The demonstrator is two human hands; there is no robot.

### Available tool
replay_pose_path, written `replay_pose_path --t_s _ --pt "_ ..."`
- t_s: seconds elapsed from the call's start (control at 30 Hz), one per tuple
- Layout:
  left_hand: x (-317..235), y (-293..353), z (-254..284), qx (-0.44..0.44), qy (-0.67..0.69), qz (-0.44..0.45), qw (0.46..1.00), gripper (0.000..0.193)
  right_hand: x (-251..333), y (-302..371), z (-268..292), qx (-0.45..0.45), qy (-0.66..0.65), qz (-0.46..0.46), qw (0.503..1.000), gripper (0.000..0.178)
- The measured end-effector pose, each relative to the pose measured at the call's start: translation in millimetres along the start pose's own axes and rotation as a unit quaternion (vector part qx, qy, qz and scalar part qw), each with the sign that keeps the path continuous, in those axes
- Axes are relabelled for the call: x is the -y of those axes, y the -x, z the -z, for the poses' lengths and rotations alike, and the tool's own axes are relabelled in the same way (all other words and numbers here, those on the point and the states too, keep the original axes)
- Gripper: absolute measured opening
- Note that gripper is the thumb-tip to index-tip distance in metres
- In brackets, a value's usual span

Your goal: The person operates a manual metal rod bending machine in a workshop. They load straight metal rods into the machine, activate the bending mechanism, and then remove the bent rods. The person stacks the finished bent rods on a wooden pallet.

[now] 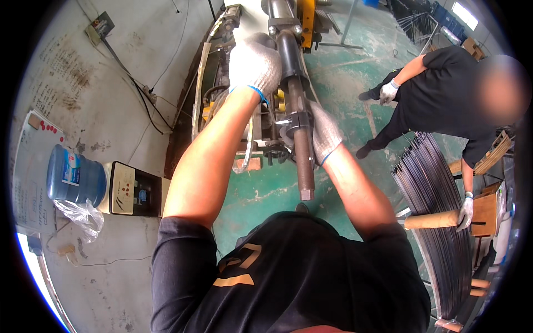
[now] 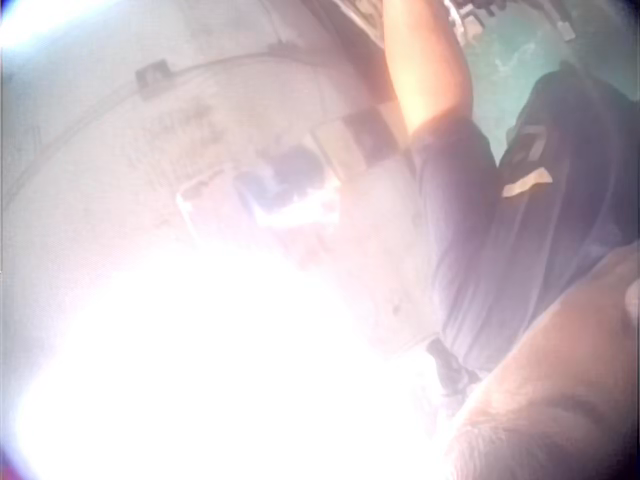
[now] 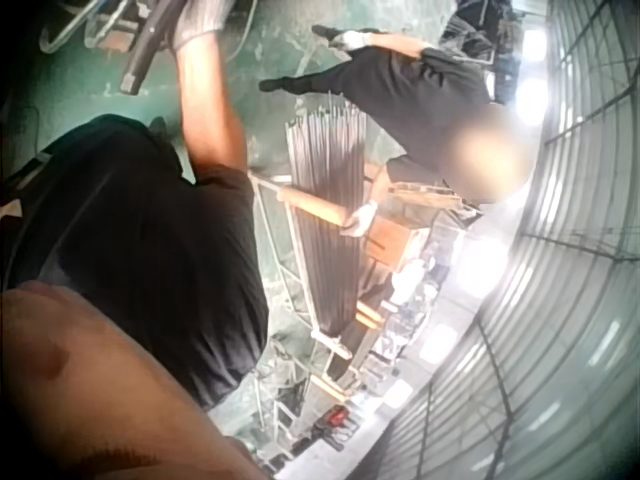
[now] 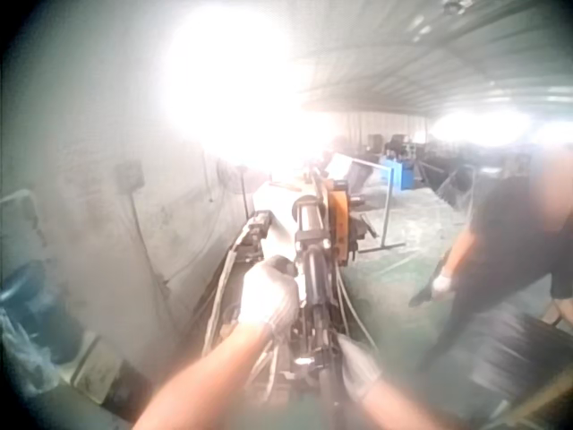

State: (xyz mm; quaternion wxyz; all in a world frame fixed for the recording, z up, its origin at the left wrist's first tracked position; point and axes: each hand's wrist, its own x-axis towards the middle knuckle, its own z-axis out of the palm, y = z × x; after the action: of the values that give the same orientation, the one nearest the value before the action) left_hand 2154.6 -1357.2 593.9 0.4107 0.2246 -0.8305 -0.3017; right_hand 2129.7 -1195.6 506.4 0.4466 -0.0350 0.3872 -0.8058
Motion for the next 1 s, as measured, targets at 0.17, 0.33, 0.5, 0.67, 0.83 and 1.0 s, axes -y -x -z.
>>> replay_pose_path --t_s 0.17,0.33,0.5,0.67,0.83,1.0 --pt "15 -8 -12 0.066 -0.051 0.004 0.996 0.017 2 8 -11 -0.026 0.009 0.001 1.000 0.022" --pt "42 -17 -33 0.192 -0.320 -0.161 0.914 0.019 0 7 -5 0.007 0.017 -0.009 1.000 0.023" --pt "83 -17 -61 0.235 -0.172 -0.049 0.955 0.018 0 10 -9 0.002 0.016 -0.021 1.000 0.024" --pt "76 -7 -63 0.132 -0.034 -0.028 0.990 0.022 2 7 -2 0.014 0.015 -0.027 0.999 0.021" --pt "43 9 -33 0.024 0.071 -0.018 0.997 0.029 4 4 -5 0.002 0.025 -0.021 0.999 0.023" --pt "58 24 15 0.036 -0.017 -0.353 0.935 0.018 2 -1 -3 0.031 0.010 -0.019 0.999 0.029"
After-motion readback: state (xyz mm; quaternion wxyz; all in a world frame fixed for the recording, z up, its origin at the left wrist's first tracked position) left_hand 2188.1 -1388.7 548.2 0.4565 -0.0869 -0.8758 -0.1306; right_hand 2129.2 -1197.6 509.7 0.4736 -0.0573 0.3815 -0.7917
